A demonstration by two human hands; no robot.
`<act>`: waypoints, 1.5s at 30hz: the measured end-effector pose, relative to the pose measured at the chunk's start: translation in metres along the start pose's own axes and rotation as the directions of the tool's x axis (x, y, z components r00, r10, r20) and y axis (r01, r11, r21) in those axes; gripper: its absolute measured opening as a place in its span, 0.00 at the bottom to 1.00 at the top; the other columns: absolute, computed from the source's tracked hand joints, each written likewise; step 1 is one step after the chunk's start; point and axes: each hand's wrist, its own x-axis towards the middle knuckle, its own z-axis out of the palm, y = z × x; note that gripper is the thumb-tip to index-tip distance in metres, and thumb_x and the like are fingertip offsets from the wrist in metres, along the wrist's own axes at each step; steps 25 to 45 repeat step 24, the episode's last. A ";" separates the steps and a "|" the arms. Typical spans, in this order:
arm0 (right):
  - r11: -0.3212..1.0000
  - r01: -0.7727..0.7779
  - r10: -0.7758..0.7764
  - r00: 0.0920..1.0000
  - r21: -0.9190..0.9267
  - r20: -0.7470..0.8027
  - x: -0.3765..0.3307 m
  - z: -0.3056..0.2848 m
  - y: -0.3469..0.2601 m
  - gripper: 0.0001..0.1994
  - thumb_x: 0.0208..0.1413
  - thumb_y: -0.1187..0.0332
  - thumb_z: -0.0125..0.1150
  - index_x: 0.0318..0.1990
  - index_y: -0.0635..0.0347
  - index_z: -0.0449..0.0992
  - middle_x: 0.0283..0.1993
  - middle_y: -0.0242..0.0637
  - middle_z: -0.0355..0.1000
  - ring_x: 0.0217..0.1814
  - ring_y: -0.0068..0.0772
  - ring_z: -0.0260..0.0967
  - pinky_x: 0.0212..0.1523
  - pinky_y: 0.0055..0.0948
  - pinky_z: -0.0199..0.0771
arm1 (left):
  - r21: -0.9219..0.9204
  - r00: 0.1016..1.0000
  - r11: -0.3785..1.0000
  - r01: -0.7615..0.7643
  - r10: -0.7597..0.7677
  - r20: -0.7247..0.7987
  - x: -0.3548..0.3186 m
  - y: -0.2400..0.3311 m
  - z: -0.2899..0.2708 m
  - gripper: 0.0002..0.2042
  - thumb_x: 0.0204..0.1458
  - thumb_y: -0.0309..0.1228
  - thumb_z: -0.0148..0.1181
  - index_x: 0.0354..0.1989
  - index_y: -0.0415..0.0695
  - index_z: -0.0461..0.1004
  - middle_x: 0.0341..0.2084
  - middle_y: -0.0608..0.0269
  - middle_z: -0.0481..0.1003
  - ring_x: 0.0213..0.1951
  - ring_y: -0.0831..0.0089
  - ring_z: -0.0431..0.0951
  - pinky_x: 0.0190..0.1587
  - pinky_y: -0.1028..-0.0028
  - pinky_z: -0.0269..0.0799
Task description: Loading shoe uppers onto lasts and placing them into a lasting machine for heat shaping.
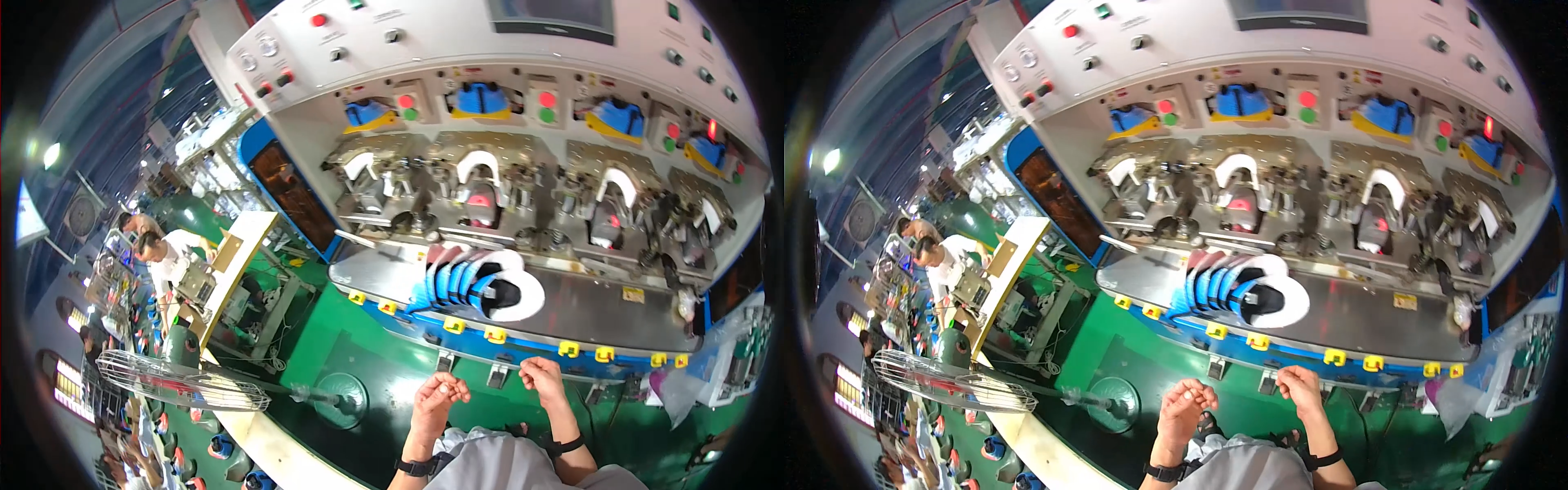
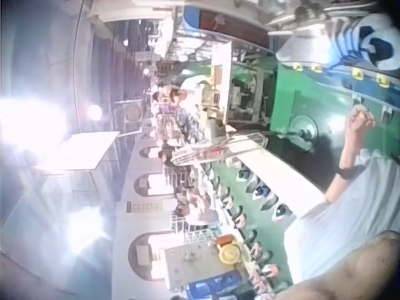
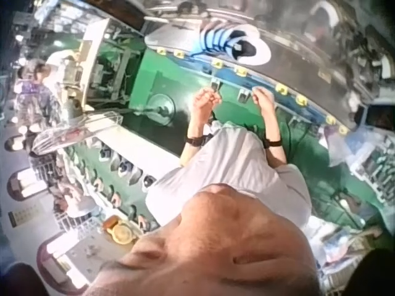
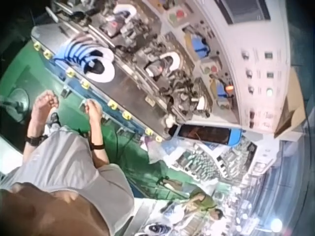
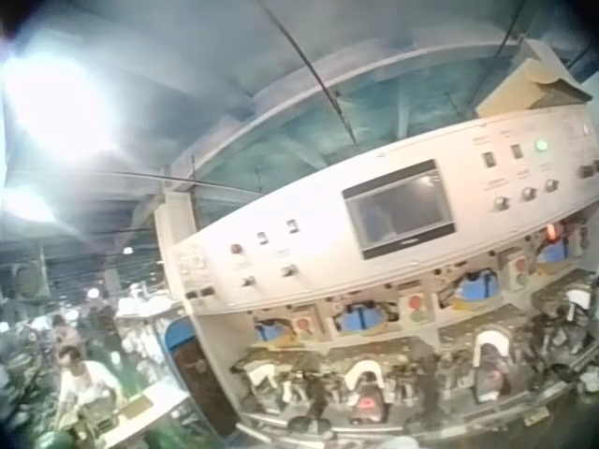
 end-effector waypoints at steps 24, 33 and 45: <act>0.032 0.835 -0.913 0.248 -0.549 0.325 0.303 0.415 -0.355 0.18 0.53 0.64 0.59 0.49 0.63 0.72 0.47 0.49 0.69 0.51 0.50 0.69 0.51 0.43 0.70 | 0.141 0.891 0.931 -0.335 0.362 -0.274 0.096 0.189 -0.168 0.11 0.55 0.32 0.59 0.40 0.36 0.72 0.32 0.48 0.77 0.34 0.59 0.78 0.42 0.66 0.75; 0.032 0.835 -0.913 0.248 -0.549 0.325 0.303 0.415 -0.355 0.18 0.53 0.64 0.59 0.49 0.63 0.72 0.47 0.49 0.69 0.51 0.50 0.69 0.51 0.43 0.70 | 0.141 0.891 0.931 -0.335 0.362 -0.274 0.096 0.189 -0.168 0.11 0.55 0.32 0.59 0.40 0.36 0.72 0.32 0.48 0.77 0.34 0.59 0.78 0.42 0.66 0.75; 0.032 0.835 -0.913 0.248 -0.549 0.325 0.303 0.415 -0.355 0.18 0.53 0.64 0.59 0.49 0.63 0.72 0.47 0.49 0.69 0.51 0.50 0.69 0.51 0.43 0.70 | 0.141 0.891 0.931 -0.335 0.362 -0.274 0.096 0.189 -0.168 0.11 0.55 0.32 0.59 0.40 0.36 0.72 0.32 0.48 0.77 0.34 0.59 0.78 0.42 0.66 0.75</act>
